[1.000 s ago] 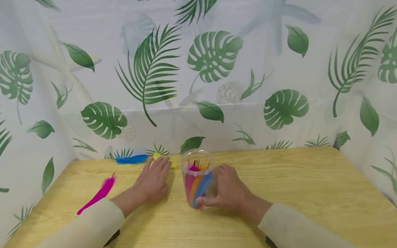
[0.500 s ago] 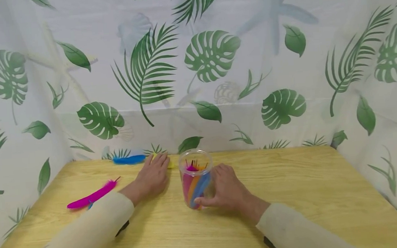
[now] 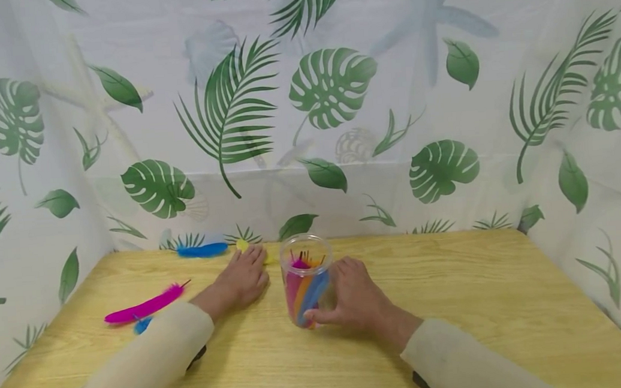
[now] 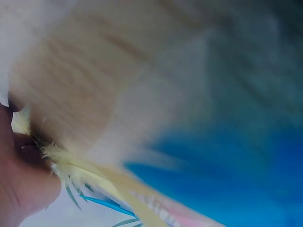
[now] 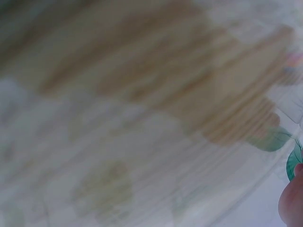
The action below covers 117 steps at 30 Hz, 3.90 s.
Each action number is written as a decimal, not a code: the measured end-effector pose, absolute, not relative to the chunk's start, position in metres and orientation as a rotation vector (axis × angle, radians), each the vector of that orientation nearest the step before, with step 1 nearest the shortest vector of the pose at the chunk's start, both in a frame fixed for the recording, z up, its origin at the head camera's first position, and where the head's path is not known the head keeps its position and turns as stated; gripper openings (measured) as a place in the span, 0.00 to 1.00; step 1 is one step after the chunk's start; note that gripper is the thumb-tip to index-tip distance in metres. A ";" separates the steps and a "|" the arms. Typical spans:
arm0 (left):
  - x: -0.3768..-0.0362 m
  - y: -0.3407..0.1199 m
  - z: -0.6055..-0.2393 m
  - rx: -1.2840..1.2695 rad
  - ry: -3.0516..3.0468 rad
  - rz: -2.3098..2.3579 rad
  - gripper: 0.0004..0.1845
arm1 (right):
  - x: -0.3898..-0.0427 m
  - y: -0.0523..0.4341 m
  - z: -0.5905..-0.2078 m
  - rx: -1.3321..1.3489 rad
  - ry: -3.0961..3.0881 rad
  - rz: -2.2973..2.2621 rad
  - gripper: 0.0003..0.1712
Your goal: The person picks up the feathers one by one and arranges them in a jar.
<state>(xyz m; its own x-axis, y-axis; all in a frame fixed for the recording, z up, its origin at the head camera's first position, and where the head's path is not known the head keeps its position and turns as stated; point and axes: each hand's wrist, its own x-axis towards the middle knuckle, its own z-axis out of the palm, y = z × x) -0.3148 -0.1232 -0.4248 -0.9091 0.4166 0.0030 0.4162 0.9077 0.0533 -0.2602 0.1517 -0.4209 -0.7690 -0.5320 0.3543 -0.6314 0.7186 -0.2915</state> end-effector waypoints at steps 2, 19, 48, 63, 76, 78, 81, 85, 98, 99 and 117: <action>-0.312 -0.123 -0.422 0.632 3.028 0.127 0.31 | -0.260 0.152 -0.421 0.923 -2.679 0.578 0.48; -0.292 -0.125 -0.409 0.549 2.909 0.243 0.36 | -0.259 0.151 -0.420 0.913 -2.693 0.551 0.49; -0.278 -0.135 -0.413 0.899 3.128 0.092 0.17 | -0.258 0.152 -0.419 0.785 -2.736 0.495 0.51; -0.282 -0.133 -0.418 1.051 3.234 0.006 0.10 | -0.257 0.152 -0.421 0.788 -2.714 0.509 0.52; -0.279 -0.125 -0.416 0.874 3.261 0.587 0.09 | -0.257 0.151 -0.420 0.772 -2.748 0.521 0.53; -0.280 -0.125 -0.412 0.719 3.210 0.867 0.12 | -0.258 0.151 -0.420 0.770 -2.748 0.513 0.53; -0.282 -0.126 -0.408 0.455 3.078 1.254 0.14 | -0.258 0.151 -0.420 0.771 -2.743 0.506 0.52; -0.285 -0.128 -0.402 0.132 2.730 1.689 0.15 | -0.258 0.151 -0.418 0.768 -2.753 0.517 0.52; -0.291 -0.144 -0.390 -0.108 1.594 2.166 0.23 | -0.257 0.150 -0.418 0.754 -2.784 0.540 0.52; -0.292 -0.145 -0.390 -0.095 1.606 2.157 0.23 | -0.257 0.150 -0.418 0.756 -2.782 0.542 0.52; -0.285 -0.157 -0.388 0.098 1.671 2.254 0.18 | -0.258 0.151 -0.419 0.771 -2.773 0.544 0.54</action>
<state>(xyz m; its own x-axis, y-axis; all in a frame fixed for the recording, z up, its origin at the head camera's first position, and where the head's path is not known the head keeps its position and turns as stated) -0.2851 -0.1566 -0.3881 -0.9424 0.3033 -0.1407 -0.2229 -0.2562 0.9406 -0.2576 0.1514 -0.4192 -0.8406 -0.4537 0.2959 -0.5319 0.7948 -0.2923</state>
